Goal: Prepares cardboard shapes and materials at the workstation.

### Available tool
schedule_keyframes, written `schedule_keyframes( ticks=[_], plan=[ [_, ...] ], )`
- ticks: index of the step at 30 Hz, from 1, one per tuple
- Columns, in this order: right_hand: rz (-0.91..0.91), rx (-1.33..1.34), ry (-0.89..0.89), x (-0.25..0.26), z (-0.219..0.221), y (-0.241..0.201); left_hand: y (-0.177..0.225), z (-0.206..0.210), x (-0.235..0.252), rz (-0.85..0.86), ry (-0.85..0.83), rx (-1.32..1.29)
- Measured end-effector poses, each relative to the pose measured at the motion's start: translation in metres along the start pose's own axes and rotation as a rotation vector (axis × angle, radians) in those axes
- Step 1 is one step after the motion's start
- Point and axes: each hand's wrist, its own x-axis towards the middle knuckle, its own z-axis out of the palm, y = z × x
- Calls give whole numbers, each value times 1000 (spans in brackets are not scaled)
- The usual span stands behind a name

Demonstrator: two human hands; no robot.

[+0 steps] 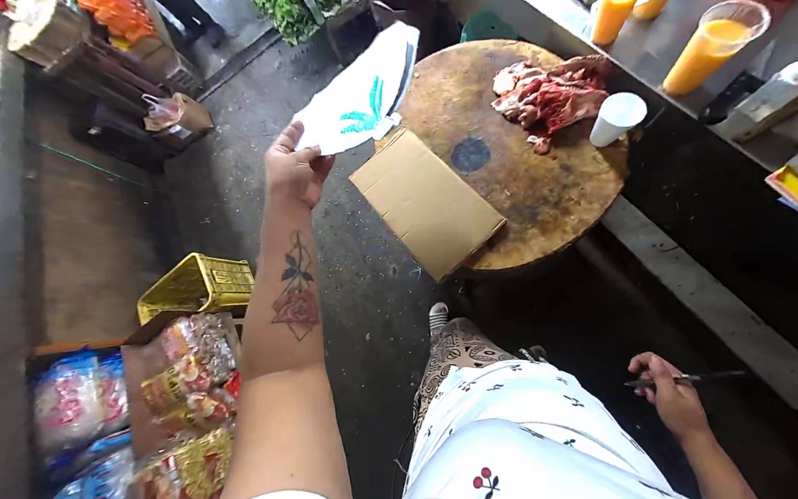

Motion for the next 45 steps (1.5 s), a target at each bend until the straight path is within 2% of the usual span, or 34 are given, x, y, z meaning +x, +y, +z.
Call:
schedule_keyframes(
  ticks=[3, 7, 11, 14, 16, 19, 21, 23, 26, 28, 30, 33, 39, 42, 45],
  plan=[
    [-56, 0, -18, 13, 64, -29, -33, 8, 28, -26, -31, -13],
    [-218, 161, -59, 61, 174, -85, -77, 25, 89, -40, -170, 3],
    [-332, 180, 42, 116, 292, -137, -122, 55, 165, -33, -326, 84],
    [-252, 176, 102, 141, 355, -151, -160, 68, 197, -18, -360, 209],
    [-190, 165, 125, 159, 381, -157, -164, 84, 221, 36, -429, 300],
    [-136, 152, 149, 165, 391, -154, -165, 101, 246, 157, -592, 518],
    [-116, 136, 156, 164, 392, -150, -157, 97, 252, 278, -644, 676],
    [-115, 114, 149, 165, 393, -147, -148, 73, 255, 373, -631, 701],
    [-130, 73, 109, 168, 391, -142, -154, 4, 248, 420, -618, 681],
    [-88, 1, 94, 169, 390, -144, -169, -43, 236, 307, -673, 689],
    [-7, -104, 71, 170, 389, -151, -187, -76, 224, 110, -766, 663],
    [1, -178, 2, 185, 396, -175, -207, -89, 212, -57, -800, 529],
    [-290, -112, -26, 243, 456, -205, -224, -82, 205, -59, -723, 431],
    [-285, -103, -38, 259, 475, -205, -225, -85, 205, -92, -737, 392],
    [-238, -106, -41, 266, 474, -197, -230, -86, 204, -132, -757, 287]
  ],
)
